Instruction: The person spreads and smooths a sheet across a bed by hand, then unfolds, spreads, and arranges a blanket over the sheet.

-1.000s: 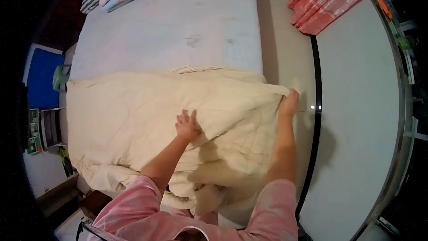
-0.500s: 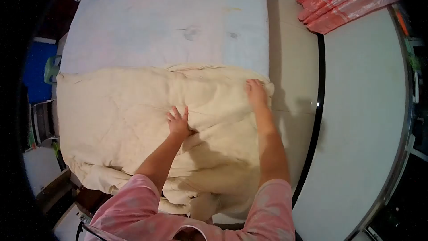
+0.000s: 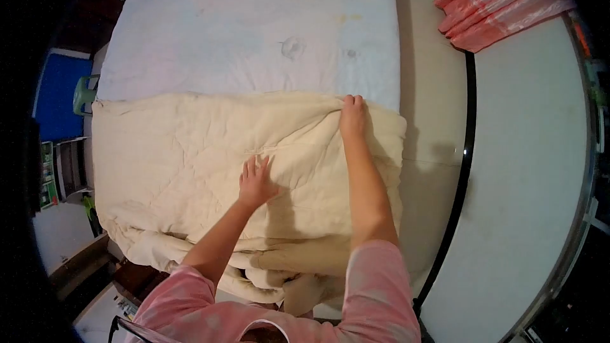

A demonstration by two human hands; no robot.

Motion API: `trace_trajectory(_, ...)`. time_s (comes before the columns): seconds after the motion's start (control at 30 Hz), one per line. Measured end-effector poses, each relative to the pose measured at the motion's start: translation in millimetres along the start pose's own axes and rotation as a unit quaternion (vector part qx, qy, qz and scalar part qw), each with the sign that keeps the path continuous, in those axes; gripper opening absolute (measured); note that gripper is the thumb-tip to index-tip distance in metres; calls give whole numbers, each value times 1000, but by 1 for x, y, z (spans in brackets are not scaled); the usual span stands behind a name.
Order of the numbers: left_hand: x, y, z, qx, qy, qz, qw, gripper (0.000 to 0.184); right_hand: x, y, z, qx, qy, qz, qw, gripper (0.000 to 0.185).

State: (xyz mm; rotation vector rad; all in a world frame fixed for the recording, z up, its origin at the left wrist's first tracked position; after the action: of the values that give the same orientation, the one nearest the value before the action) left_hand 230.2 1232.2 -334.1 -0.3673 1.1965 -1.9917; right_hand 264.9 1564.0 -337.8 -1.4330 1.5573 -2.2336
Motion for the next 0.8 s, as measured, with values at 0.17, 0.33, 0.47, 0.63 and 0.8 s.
trace_trajectory(0.17, 8, 66, 47, 142, -61, -193, 969, 116, -2, -3, 16, 23, -2, -192, 981, 68)
trace_trajectory(0.33, 8, 77, 40, 182, -55, -240, 952, 114, -64, -47, 105, -19, 95, -335, 937, 71)
trace_trajectory(0.47, 7, 83, 37, 161, -64, -279, 945, 119, -149, -78, 245, -44, 193, -287, 937, 59)
trace_trajectory(0.63, 1, 78, 42, 187, -74, -285, 937, 127, -205, -133, 415, -152, 328, -265, 894, 49)
trace_trajectory(0.8, 17, 92, 24, 132, -11, -199, 971, 116, -217, -123, 566, -130, 420, -302, 846, 58)
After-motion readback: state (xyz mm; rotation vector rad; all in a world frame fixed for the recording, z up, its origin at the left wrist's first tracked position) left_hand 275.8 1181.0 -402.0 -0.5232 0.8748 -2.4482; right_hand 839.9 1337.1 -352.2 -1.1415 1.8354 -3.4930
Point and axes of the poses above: each hand's wrist, its own z-axis away from the middle knuckle, its own y-axis out of the palm, x = y × z, the point moved 10 cm from there along -z, towards the middle knuckle, and after that the axes turned 14 degrees about -z, right-handed, at the moved point
